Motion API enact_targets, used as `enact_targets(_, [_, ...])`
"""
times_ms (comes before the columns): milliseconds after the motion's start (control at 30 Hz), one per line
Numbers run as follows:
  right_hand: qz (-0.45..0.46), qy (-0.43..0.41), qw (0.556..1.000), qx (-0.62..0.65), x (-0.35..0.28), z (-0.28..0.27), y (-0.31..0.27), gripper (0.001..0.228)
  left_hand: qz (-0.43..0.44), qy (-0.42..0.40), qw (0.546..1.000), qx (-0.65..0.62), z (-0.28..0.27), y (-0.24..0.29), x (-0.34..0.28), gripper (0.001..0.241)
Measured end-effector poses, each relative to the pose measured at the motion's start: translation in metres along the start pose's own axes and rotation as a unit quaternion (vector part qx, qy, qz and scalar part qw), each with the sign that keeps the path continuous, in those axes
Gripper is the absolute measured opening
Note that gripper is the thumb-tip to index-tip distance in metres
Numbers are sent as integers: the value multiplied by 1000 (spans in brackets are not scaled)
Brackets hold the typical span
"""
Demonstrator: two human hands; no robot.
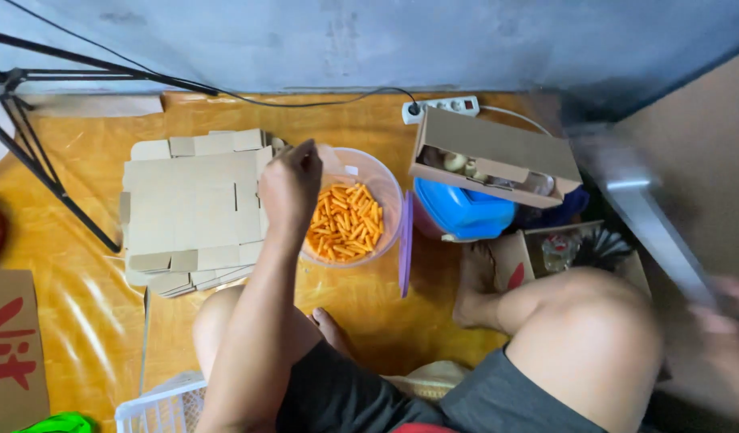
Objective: Filling small plastic bags with snacks using tongs and preparing cardboard boxes for packaging.
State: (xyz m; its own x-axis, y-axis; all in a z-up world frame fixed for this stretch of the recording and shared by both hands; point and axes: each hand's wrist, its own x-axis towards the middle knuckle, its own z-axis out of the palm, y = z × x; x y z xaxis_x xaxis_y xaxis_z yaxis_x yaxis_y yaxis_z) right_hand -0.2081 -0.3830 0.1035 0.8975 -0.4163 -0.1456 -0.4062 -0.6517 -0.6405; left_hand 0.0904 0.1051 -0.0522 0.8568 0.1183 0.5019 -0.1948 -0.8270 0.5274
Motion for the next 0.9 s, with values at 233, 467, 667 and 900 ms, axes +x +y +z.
enact_targets(233, [-466, 29, 808, -358, 8, 111, -210, 42, 8, 38, 999, 1, 3, 10, 0, 24])
enact_targets(467, [-523, 63, 749, -401, 26, 154, -241, 36, -37, 26, 999, -26, -11, -2, 1, 26])
enact_targets(667, [-474, 22, 781, -405, 43, 183, -250, 41, -3, -26, 999, -21, -17, 9, 1, 26])
enact_targets(900, [-256, -161, 923, -238, 89, 226, -242, 33, 64, -60, 996, -8, -14, 25, -8, 20])
